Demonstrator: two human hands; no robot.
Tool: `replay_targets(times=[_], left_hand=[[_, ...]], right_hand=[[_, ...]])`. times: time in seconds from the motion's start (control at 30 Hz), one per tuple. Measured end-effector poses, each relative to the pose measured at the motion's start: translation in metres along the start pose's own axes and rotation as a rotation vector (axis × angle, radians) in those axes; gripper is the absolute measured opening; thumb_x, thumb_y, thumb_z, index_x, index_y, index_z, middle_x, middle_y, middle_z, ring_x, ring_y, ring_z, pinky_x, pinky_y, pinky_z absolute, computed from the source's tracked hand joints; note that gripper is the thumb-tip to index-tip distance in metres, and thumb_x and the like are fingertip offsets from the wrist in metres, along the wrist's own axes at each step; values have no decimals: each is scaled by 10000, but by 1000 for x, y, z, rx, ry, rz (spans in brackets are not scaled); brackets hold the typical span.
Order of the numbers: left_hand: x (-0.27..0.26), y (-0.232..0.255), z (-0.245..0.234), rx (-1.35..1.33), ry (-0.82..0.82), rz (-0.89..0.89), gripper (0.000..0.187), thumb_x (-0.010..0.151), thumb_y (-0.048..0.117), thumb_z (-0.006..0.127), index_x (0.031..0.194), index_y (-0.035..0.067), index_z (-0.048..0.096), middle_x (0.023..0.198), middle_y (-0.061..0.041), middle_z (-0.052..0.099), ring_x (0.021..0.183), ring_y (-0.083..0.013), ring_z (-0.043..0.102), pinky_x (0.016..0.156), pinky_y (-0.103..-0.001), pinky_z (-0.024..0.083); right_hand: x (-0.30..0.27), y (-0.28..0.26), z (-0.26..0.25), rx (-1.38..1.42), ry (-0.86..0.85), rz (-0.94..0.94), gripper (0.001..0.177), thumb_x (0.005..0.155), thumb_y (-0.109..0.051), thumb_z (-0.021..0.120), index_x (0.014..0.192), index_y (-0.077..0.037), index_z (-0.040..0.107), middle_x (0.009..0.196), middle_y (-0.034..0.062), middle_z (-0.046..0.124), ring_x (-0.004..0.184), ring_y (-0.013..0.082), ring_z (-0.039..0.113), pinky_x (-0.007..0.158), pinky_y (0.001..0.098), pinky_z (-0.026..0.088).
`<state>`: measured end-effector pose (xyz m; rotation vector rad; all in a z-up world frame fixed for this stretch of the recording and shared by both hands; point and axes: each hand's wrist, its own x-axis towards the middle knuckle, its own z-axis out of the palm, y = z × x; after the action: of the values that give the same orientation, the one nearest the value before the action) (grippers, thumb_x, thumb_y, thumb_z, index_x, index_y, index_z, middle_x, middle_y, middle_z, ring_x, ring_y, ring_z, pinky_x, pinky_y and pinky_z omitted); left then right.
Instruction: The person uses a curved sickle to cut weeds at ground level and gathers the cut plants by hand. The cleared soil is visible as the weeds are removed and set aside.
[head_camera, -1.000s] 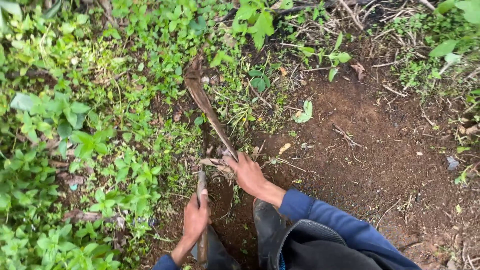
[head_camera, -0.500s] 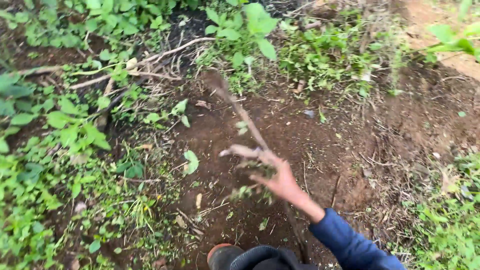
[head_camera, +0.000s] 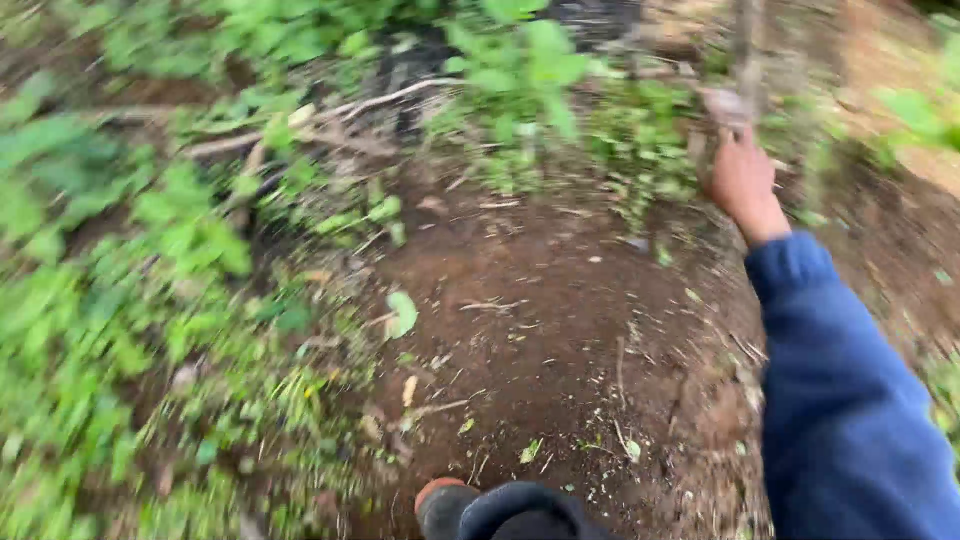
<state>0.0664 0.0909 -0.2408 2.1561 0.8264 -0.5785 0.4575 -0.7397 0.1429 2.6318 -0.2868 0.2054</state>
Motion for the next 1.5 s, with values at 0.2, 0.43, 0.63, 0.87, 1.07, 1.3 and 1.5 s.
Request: replay_targets(times=[0.2, 0.43, 0.63, 0.87, 1.07, 1.3, 1.5], left_hand=[[-158, 87, -82, -168, 143, -293, 354, 1030, 417, 635, 1119, 76, 600, 781, -220, 688, 652, -332, 690, 599, -473, 531], [-199, 93, -112, -297, 230, -268, 376, 985, 456, 586, 1009, 88, 512, 755, -117, 625, 583, -247, 540, 523, -450, 457], [-211, 76, -131, -437, 267, -267, 365, 1002, 418, 562, 1087, 63, 538, 773, -68, 622, 500, -150, 524, 413, -345, 549], [-265, 40, -142, -449, 548, -265, 345, 1004, 430, 596, 1064, 108, 488, 691, -112, 618, 493, -241, 543, 434, -424, 402], [-328, 48, -153, -530, 600, -373, 339, 1000, 402, 609, 1079, 105, 467, 739, -205, 649, 579, -423, 603, 512, -511, 380], [-368, 49, -133, -583, 687, -297, 310, 972, 196, 641, 1158, 95, 414, 827, -182, 654, 589, -336, 583, 496, -485, 408], [-402, 33, -107, -359, 846, -302, 208, 1018, 228, 570, 1128, 86, 466, 780, -97, 659, 472, -179, 550, 382, -328, 525]], right_hand=[[-241, -293, -76, 497, -243, -704, 579, 901, -471, 723, 1410, -208, 640, 1417, 184, 613, 1411, 367, 519, 1157, 500, 425], [-373, -471, -67, 821, -422, -1883, 593, 1078, -301, 528, 1626, -199, 328, 1701, 83, 266, 1586, 302, 171, 1288, 512, 85], [-302, -590, -95, 391, 214, -1981, 862, 908, -325, 678, 1646, -244, 242, 1723, 89, 195, 1579, 303, 205, 1178, 606, 352], [-386, -625, -189, 743, 163, -1798, 625, 993, -239, 615, 1575, -134, 413, 1666, 292, 269, 1542, 500, 263, 1200, 771, 200], [-501, -580, -173, 973, -256, -2439, 461, 931, -161, 653, 1385, -125, 583, 1615, 272, 343, 1487, 477, 345, 1203, 627, 296], [-533, -571, -160, 897, -183, -2774, 514, 979, -209, 666, 1475, -146, 546, 1570, 157, 472, 1476, 318, 412, 1205, 542, 299], [-533, -606, -170, 905, 129, -2554, 572, 1063, -378, 485, 1585, -163, 393, 1655, 106, 370, 1539, 302, 323, 1264, 468, 238]])
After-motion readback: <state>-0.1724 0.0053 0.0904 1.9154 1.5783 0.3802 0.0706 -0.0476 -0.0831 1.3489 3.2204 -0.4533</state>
